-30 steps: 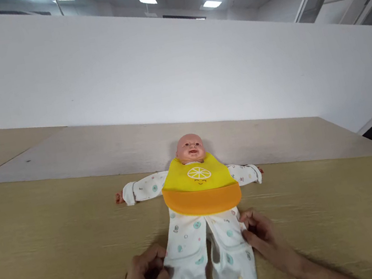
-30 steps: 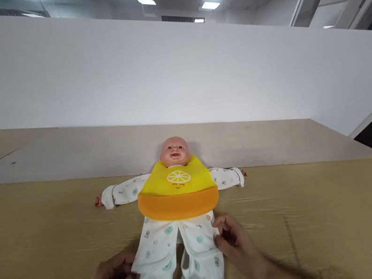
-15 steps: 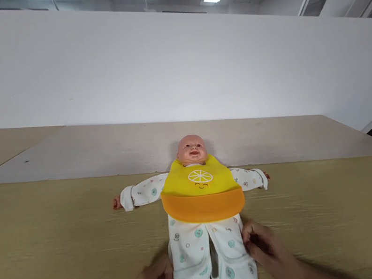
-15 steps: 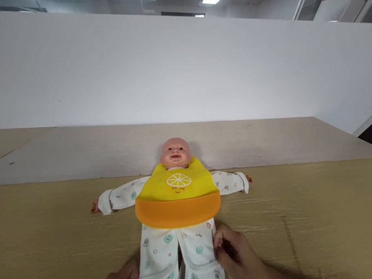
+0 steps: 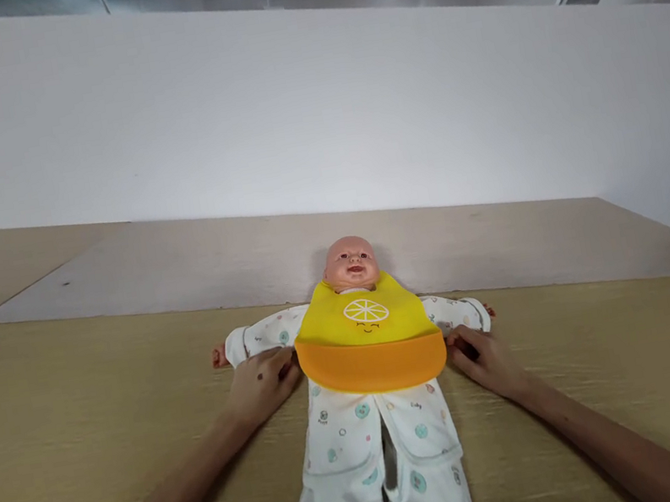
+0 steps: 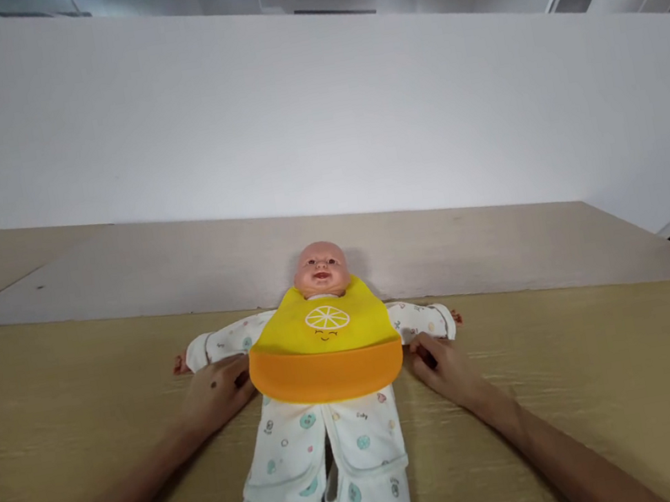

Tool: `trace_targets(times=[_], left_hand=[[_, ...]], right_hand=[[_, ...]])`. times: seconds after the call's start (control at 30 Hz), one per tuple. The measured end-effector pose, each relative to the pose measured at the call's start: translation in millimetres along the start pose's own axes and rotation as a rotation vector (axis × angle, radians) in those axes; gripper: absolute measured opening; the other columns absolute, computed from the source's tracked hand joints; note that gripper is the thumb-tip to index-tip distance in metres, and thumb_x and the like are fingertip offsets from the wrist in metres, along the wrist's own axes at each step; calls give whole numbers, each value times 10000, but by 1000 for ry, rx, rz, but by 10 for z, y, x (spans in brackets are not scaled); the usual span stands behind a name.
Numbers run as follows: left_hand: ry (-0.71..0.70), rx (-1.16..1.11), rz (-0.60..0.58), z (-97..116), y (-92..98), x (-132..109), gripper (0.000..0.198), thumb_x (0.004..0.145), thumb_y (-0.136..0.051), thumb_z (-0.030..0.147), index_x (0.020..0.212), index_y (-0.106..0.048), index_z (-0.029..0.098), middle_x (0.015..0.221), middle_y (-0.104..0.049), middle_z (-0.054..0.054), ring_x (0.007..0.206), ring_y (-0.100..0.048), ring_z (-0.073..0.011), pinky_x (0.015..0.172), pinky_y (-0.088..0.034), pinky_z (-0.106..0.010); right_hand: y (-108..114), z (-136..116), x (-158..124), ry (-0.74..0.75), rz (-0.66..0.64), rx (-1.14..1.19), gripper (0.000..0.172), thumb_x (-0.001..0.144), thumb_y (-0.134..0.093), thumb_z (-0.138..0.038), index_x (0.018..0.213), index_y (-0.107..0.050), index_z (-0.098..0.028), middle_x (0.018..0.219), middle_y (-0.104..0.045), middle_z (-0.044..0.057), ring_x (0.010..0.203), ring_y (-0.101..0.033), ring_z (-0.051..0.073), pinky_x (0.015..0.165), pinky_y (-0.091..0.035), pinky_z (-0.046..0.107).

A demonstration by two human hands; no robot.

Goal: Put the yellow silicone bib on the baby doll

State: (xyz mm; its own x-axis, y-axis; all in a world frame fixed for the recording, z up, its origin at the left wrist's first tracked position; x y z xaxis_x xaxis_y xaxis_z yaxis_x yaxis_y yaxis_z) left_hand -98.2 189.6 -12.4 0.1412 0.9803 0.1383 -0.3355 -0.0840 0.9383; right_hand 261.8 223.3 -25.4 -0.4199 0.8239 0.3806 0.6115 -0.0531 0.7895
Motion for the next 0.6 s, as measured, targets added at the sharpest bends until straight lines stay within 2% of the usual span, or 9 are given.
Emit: trace_targets(times=[0.1, 0.2, 0.33, 0.5, 0.6], left_hand=[[-22, 66, -34, 50, -27, 22, 245, 936, -433, 226, 799, -629, 174, 851, -736, -95, 794, -662, -214, 666, -355, -284], [-39, 77, -40, 44, -59, 0, 271, 959, -432, 241, 859, -670, 158, 898, -751, -108, 816, -662, -214, 687, -367, -285], [-62, 104, -49, 51, -73, -22, 282, 973, -443, 255, 877, -687, 151, 886, -755, -102, 809, -661, -205, 681, -347, -281], [-76, 84, -85, 91, -70, -20, 319, 936, -455, 205, 650, -591, 170, 686, -698, -69, 622, -589, -166, 607, -249, -290], [-120, 71, -77, 80, -111, -30, 336, 926, -461, 213, 613, -578, 175, 666, -687, -73, 613, -577, -171, 599, -232, -299]], right_hand=[[-33, -198, -21, 212, 0, -155, 185, 955, -476, -220, 892, -641, -165, 818, -708, 44, 699, -645, 146, 659, -475, 253], [-20, -323, -45, 315, 40, -238, 172, 968, -490, -180, 904, -648, -161, 849, -702, 56, 725, -648, 147, 664, -469, 254], [-13, -359, -36, 336, 27, -246, 156, 985, -493, -182, 888, -613, -163, 843, -688, 59, 727, -642, 152, 655, -450, 254], [-65, -303, 2, 295, -67, -195, 208, 986, -476, -212, 788, -530, -181, 676, -623, 25, 571, -545, 130, 581, -347, 244], [-80, -298, 22, 291, -84, -181, 233, 993, -466, -228, 768, -508, -187, 603, -590, 11, 511, -503, 126, 552, -311, 246]])
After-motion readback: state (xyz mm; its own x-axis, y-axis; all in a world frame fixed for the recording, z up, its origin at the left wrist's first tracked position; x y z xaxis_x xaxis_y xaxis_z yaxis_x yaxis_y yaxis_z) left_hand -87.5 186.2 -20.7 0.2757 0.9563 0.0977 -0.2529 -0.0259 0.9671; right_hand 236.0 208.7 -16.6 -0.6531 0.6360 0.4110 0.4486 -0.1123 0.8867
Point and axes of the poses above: each hand's wrist, its own x-axis towards the middle knuckle, its own y-axis out of the back of the hand, z = x × y, the point moved 8 cm from there along x, towards the middle knuckle
